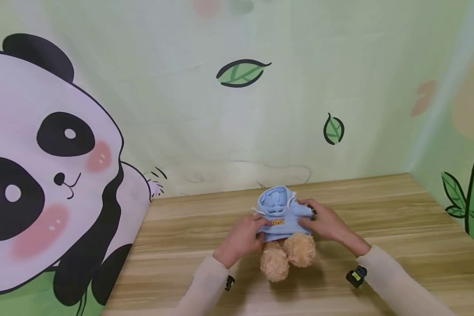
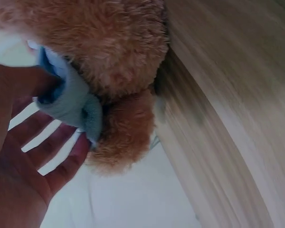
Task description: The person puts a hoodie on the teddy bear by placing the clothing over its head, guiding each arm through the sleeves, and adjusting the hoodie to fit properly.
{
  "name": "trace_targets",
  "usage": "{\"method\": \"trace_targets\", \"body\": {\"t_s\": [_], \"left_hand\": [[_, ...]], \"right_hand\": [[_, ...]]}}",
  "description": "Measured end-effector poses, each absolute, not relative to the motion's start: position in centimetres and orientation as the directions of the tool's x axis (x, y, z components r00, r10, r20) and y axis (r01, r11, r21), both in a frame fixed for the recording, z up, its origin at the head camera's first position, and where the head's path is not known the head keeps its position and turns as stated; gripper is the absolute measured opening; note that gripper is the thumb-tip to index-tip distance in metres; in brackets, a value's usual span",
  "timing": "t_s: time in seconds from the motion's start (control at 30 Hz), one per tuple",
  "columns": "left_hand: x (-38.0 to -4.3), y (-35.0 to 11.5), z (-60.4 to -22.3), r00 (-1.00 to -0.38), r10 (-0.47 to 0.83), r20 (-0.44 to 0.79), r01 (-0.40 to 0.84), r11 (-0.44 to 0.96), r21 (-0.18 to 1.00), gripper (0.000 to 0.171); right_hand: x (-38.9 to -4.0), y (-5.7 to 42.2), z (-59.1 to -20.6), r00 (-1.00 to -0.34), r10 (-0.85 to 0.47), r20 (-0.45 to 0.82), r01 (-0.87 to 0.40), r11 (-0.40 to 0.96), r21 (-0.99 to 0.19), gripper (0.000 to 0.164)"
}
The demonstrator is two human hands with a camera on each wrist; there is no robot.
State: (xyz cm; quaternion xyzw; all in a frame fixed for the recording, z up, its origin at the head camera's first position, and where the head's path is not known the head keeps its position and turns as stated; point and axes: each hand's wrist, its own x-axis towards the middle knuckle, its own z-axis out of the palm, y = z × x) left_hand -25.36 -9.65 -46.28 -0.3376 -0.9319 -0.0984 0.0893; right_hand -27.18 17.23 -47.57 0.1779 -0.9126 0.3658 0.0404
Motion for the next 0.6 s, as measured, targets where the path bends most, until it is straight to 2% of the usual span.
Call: {"method": "trace_targets", "body": {"t_s": [0.1, 0.17, 0.27, 0.33, 0.43, 0.6], "left_hand": [[-25.5, -9.7, -46.6, -0.745, 0.597, 0.299, 0.654, 0.742, 0.148, 0.019], [-25.6, -9.7, -46.7, -0.743, 0.581, 0.333, 0.653, 0.739, 0.167, 0.017], [-25.8, -9.6, -46.8, -0.749, 0.554, 0.364, 0.639, 0.749, 0.176, 0.016], [-26.0, -9.5, -46.8, -0.755, 0.534, 0.381, 0.627, 0.758, 0.179, 0.016], [-26.2, -9.4, -46.8, -0.76, 0.508, 0.406, 0.61, 0.773, 0.176, 0.016], [-26.4, -9.3, -46.8, -0.745, 0.507, 0.433, 0.611, 0.779, 0.138, 0.019]], "right_hand": [[-27.0, 16.9, -47.3, -0.906, -0.28, 0.319, -0.42, 0.697, -0.581, 0.053], [-27.0, 16.7, -47.1, -0.852, -0.293, 0.434, -0.497, 0.714, -0.493, 0.051], [-27.1, 16.4, -46.5, -0.716, -0.378, 0.587, -0.628, 0.715, -0.306, 0.044], [-27.2, 16.2, -46.2, -0.618, -0.461, 0.637, -0.702, 0.688, -0.183, 0.042], [-27.3, 15.9, -45.8, -0.514, -0.591, 0.622, -0.784, 0.618, -0.061, 0.043], [-27.0, 15.4, -45.7, -0.475, -0.702, 0.53, -0.831, 0.556, -0.01, 0.035]]}}
